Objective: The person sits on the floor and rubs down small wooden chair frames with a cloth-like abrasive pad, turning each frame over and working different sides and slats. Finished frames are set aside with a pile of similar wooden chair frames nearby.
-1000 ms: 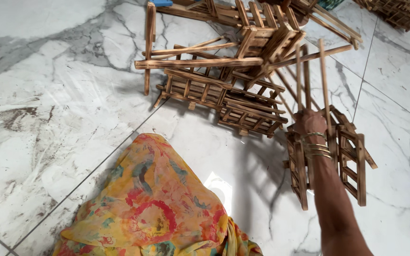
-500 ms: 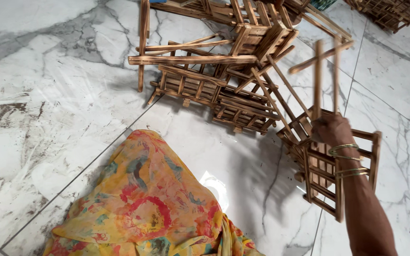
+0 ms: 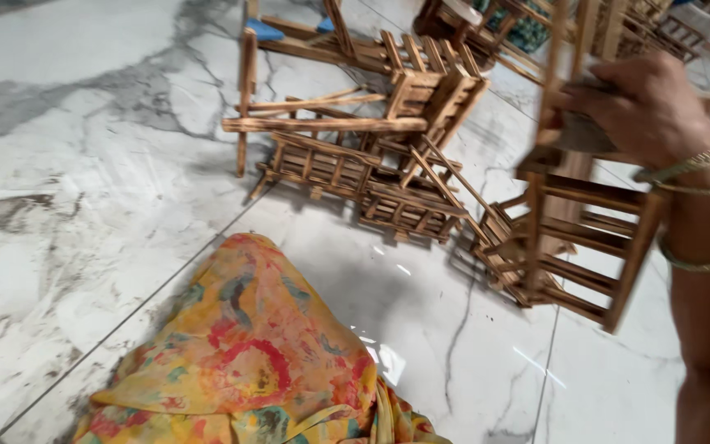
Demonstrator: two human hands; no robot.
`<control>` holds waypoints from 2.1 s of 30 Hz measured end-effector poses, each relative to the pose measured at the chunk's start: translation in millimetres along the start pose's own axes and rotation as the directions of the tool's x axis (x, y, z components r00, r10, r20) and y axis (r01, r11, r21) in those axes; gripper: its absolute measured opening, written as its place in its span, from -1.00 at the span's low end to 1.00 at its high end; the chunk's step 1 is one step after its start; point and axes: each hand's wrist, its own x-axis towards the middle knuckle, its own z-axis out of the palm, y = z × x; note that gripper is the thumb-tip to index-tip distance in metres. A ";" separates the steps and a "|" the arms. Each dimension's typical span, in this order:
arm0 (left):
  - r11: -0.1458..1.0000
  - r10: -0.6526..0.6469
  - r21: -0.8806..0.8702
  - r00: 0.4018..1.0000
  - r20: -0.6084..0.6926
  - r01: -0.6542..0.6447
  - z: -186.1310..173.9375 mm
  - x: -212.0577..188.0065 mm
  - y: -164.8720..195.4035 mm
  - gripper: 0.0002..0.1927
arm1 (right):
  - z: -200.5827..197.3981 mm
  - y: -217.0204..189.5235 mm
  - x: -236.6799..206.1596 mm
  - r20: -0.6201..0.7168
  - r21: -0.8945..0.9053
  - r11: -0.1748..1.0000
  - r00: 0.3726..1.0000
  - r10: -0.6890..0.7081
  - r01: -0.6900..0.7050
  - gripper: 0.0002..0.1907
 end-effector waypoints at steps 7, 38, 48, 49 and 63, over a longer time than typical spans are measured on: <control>0.859 0.301 -0.344 0.918 -0.259 -0.379 -76.1 -9.9 51.9 0.22 | 45.5 -197.5 66.7 -0.130 0.535 0.728 0.893 -0.431 0.429 -0.85; 0.881 -0.209 -0.457 0.968 -0.140 0.125 12.4 77.8 -151.0 -0.75 | 421.1 -441.6 83.3 0.363 0.910 0.329 0.868 -0.340 -0.251 -0.55; 0.902 -0.086 -0.380 0.947 0.309 0.206 12.9 159.8 -212.2 -0.66 | 555.6 -368.7 15.6 0.594 0.785 0.111 0.692 -0.410 -0.609 -0.71; 0.892 -0.089 -0.396 0.942 0.325 0.221 12.7 164.4 -213.6 -0.64 | 562.0 -364.4 6.7 0.599 0.777 0.109 0.675 -0.431 -0.620 -0.72; 0.982 0.052 0.187 0.959 -0.279 0.001 -30.3 121.5 -156.6 -0.31 | 569.4 -355.7 -16.0 0.623 0.770 0.228 0.624 -0.472 -0.597 -0.55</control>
